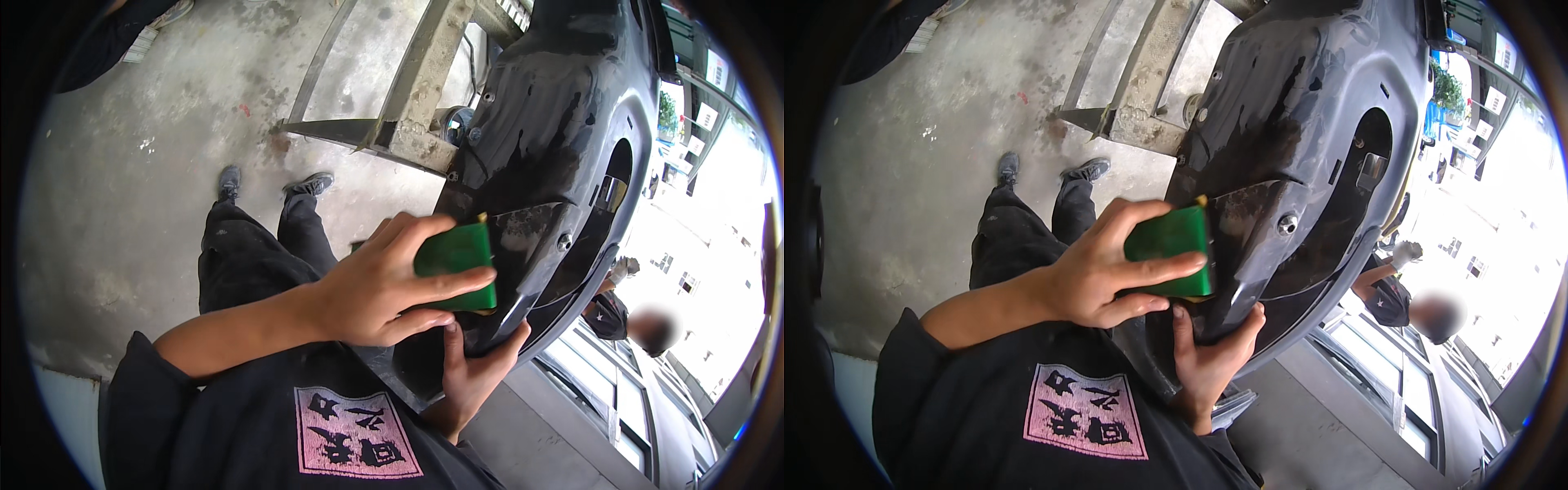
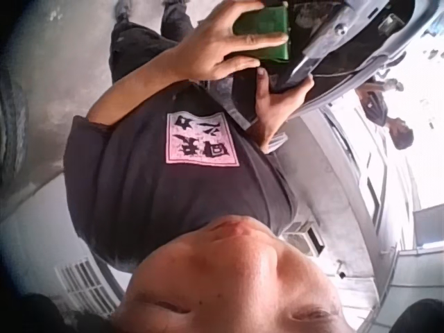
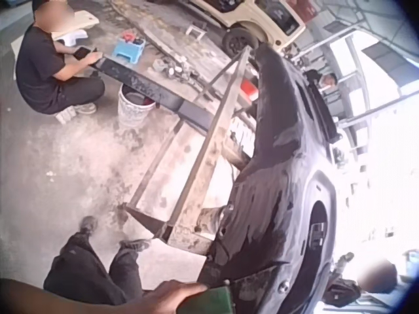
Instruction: The person uses a green sanding block to sand the surface of a black car bumper mounted on a metal stand. They repeatedly dip the block into a bucket of water and continue sanding different sections of the bumper. Another person is visible in the background working on a separate part.
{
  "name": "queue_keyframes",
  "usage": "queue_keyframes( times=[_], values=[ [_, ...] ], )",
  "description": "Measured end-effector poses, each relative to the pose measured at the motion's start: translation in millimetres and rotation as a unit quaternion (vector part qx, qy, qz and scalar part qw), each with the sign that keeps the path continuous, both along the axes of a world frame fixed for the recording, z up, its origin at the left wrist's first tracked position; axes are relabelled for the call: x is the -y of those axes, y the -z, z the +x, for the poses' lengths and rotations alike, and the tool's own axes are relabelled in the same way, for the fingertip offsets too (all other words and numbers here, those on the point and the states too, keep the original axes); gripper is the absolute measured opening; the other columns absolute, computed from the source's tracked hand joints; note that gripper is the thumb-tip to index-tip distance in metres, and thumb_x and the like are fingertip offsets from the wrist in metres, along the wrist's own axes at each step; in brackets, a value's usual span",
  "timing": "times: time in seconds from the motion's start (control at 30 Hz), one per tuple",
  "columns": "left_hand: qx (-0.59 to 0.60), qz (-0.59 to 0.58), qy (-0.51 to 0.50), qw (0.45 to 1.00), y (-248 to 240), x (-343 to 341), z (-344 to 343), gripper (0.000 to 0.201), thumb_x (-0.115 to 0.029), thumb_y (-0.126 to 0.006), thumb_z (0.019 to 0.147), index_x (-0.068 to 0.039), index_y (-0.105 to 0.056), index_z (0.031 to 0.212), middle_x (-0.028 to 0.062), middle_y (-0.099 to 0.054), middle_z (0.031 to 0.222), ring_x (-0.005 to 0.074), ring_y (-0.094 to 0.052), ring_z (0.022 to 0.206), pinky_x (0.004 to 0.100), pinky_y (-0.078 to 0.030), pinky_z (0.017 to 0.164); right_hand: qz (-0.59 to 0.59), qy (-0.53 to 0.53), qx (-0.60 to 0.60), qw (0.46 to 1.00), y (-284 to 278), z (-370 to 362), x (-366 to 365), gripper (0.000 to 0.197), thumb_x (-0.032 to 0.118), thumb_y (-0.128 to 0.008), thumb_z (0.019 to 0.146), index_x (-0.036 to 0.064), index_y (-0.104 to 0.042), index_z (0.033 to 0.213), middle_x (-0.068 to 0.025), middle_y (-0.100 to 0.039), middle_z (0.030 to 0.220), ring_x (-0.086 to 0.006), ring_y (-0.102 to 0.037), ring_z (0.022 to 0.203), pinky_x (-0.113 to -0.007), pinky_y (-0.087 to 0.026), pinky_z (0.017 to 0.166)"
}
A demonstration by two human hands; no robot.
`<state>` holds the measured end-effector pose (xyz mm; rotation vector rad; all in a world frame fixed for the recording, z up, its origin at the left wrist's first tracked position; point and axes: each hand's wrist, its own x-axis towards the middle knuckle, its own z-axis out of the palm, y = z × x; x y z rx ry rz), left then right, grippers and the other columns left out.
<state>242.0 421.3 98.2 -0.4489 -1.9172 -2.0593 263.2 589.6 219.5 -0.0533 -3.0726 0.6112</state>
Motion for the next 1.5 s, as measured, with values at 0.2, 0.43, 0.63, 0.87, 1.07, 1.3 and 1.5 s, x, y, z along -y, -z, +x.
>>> queue_keyframes(
  times=[0.2, 0.43, 0.63, 0.87, 1.07, 1.3, 1.5],
  values=[
    [0.009, -0.005, -0.003, 1.000, 2.1, 3.7, -6.8, 0.057, -0.025, -0.076, 0.086, -0.024, -0.063, 0.141, 0.0218, -0.042, 0.141, 0.0374, -0.047, 0.125, 0.0469, -0.041, 0.107, 0.005, 0.006, 0.001, 1.000, -0.3, -3.1, 1.9, 0.071, 0.016, -0.088, 0.075, -0.0051, -0.046, 0.128, -0.0157, -0.063, 0.108, -0.0254, -0.062, 0.101, -0.035, -0.048, 0.093],
    [-0.028, 0.083, -0.060, 0.994, -11.3, 6.9, -56.3, 0.058, -0.025, -0.075, 0.087, -0.028, -0.060, 0.143, 0.0170, -0.048, 0.133, 0.0341, -0.049, 0.122, 0.0454, -0.043, 0.104, 0.028, 0.022, -0.006, 0.999, -1.1, -0.4, 2.4, 0.092, 0.025, -0.093, 0.071, -0.0135, -0.040, 0.136, -0.0247, -0.061, 0.112, -0.0362, -0.062, 0.106, -0.042, -0.046, 0.097],
    [0.046, 0.007, -0.153, 0.987, 15.1, 39.9, -26.0, 0.056, -0.021, -0.079, 0.080, -0.026, -0.068, 0.135, 0.0168, -0.049, 0.136, 0.0332, -0.053, 0.118, 0.0434, -0.043, 0.103, 0.019, 0.002, -0.013, 1.000, 0.1, 1.9, -1.9, 0.081, 0.020, -0.090, 0.073, -0.0091, -0.043, 0.132, -0.0190, -0.060, 0.111, -0.0297, -0.060, 0.104, -0.038, -0.046, 0.096],
    [0.036, -0.085, -0.166, 0.982, 13.3, 14.1, -24.4, 0.055, -0.017, -0.082, 0.074, -0.021, -0.073, 0.128, 0.0232, -0.049, 0.139, 0.0374, -0.050, 0.122, 0.0450, -0.041, 0.104, 0.010, -0.002, -0.002, 1.000, -2.2, -0.3, 5.3, 0.083, 0.022, -0.093, 0.070, -0.0090, -0.044, 0.130, -0.0186, -0.059, 0.107, -0.0314, -0.060, 0.098, -0.038, -0.046, 0.093],
    [0.046, -0.074, -0.195, 0.977, 6.5, 0.2, -33.6, 0.056, -0.022, -0.080, 0.080, -0.029, -0.068, 0.134, 0.0203, -0.047, 0.139, 0.0381, -0.049, 0.120, 0.0452, -0.041, 0.101, 0.030, 0.008, -0.010, 0.999, 0.0, 0.1, 1.2, 0.086, 0.024, -0.094, 0.069, -0.0097, -0.043, 0.131, -0.0212, -0.059, 0.111, -0.0347, -0.060, 0.102, -0.041, -0.045, 0.096],
    [0.034, -0.068, -0.192, 0.978, 3.5, -3.6, -30.2, 0.055, -0.023, -0.079, 0.082, -0.027, -0.066, 0.136, 0.0218, -0.047, 0.136, 0.0390, -0.047, 0.121, 0.0478, -0.040, 0.102, -0.005, 0.032, -0.007, 0.999, 1.4, -0.7, 4.1, 0.083, 0.020, -0.093, 0.069, -0.0082, -0.044, 0.131, -0.0203, -0.059, 0.111, -0.0333, -0.061, 0.103, -0.040, -0.046, 0.096],
    [0.074, -0.039, -0.140, 0.987, 2.5, -3.4, -8.5, 0.054, -0.022, -0.076, 0.085, -0.024, -0.065, 0.138, 0.0205, -0.048, 0.136, 0.0376, -0.048, 0.118, 0.0456, -0.041, 0.102, 0.030, -0.007, -0.008, 0.999, -5.5, -2.9, 7.9, 0.078, 0.020, -0.093, 0.070, -0.0072, -0.046, 0.126, -0.0201, -0.059, 0.108, -0.0329, -0.061, 0.099, -0.039, -0.046, 0.093]
  ],
)
